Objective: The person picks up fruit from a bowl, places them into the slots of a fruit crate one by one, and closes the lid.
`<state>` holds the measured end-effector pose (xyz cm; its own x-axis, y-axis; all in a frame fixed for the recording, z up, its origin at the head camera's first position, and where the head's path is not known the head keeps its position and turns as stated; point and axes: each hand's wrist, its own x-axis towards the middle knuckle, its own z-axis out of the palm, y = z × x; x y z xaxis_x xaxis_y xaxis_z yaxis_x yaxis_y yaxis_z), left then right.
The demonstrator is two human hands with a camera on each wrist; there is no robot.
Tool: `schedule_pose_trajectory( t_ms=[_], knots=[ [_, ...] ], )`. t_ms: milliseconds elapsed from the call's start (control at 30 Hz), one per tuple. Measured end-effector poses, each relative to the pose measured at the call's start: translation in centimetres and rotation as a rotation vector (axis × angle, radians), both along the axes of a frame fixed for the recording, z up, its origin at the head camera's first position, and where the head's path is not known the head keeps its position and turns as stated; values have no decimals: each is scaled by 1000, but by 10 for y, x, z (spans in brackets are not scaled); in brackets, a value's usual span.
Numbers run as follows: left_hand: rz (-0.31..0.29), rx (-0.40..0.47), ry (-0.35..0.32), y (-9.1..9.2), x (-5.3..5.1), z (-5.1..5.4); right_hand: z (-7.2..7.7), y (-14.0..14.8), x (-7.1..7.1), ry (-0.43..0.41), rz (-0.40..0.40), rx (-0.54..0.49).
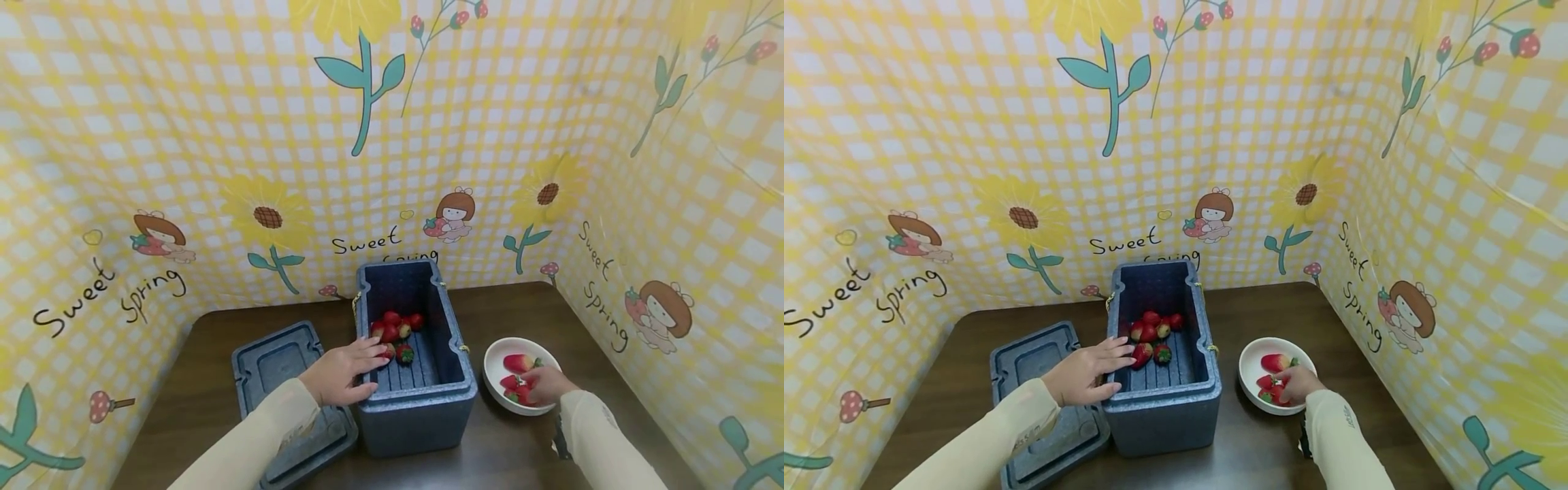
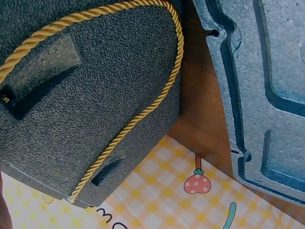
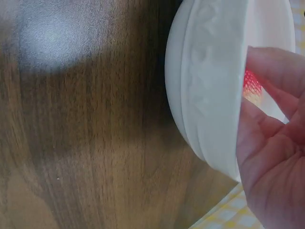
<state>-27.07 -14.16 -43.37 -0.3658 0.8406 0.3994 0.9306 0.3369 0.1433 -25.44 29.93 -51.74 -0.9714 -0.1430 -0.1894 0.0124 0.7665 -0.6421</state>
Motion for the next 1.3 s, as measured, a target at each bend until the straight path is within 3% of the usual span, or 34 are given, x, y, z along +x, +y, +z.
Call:
schedule_pose_trajectory(
  t_ms=[133, 367, 433, 633, 733, 867, 967, 1133, 1233, 1300],
  knots=[
    [34, -16, 7, -1, 3, 0, -11, -6, -7, 32, 26, -16],
    [71, -60, -41, 5, 8, 3, -27, -18, -10, -96, -132, -184],
    [78, -81, -65, 7, 9, 5, -29, -20, -9, -91, -168, -166],
    [130, -118, -150, 6, 13, 8, -31, -24, -9, -50, -143, -101],
    [136, -115, -148, 4, 14, 9, -32, -27, -11, -49, -153, -120],
    [152, -131, -151, 3, 17, 12, -32, -30, -12, -20, -147, -55],
    [199, -176, -178, 3, 20, 14, -33, -30, -14, 6, -125, 1],
    [252, -236, -161, 6, 25, 15, -23, -24, -16, 0, -62, -45],
    [253, -228, -124, 6, 25, 17, -3, -20, -21, -32, -57, -80],
    [258, -226, -64, 4, 25, 18, 13, -18, -26, -33, -32, -32]
  ],
)
